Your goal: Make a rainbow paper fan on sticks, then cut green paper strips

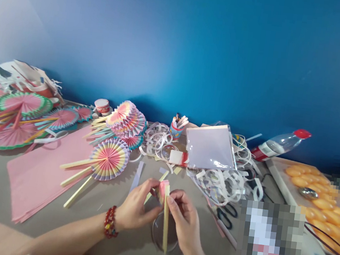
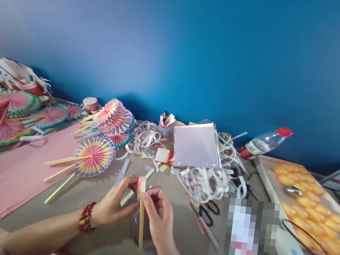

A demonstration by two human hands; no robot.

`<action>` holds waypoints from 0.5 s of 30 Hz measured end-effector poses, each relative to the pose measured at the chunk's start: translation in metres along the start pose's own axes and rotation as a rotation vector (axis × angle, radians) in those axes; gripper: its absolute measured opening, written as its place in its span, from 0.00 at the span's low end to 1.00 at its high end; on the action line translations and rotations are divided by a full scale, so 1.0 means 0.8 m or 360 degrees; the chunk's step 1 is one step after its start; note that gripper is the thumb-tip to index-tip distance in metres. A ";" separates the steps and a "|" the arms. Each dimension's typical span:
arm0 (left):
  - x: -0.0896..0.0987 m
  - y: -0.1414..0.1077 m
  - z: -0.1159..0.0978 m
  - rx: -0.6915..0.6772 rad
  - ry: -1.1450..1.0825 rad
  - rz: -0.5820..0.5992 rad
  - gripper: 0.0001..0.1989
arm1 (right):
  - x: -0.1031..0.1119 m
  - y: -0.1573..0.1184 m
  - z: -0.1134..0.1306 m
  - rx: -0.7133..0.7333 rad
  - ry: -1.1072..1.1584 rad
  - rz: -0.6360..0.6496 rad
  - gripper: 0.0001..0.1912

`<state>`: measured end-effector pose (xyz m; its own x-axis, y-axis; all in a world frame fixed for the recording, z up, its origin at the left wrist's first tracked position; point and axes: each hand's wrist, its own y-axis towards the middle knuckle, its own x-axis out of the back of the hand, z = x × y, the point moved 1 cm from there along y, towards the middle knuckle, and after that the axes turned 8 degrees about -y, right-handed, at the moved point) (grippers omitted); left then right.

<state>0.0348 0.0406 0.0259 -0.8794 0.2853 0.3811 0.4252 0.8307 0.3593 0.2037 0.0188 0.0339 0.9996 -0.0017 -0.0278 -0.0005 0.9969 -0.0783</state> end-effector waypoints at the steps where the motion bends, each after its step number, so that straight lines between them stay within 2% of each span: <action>1: 0.000 0.000 0.000 0.0006 0.0003 0.0001 0.26 | 0.000 0.000 0.000 -0.0008 0.0006 0.0001 0.16; 15: 0.002 0.003 -0.004 -0.0009 0.0008 0.0003 0.27 | -0.001 0.002 0.000 -0.0021 0.0067 0.0013 0.16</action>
<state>0.0353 0.0410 0.0301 -0.8775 0.2846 0.3859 0.4282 0.8274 0.3634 0.2028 0.0204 0.0341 0.9975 0.0029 -0.0705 -0.0093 0.9958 -0.0913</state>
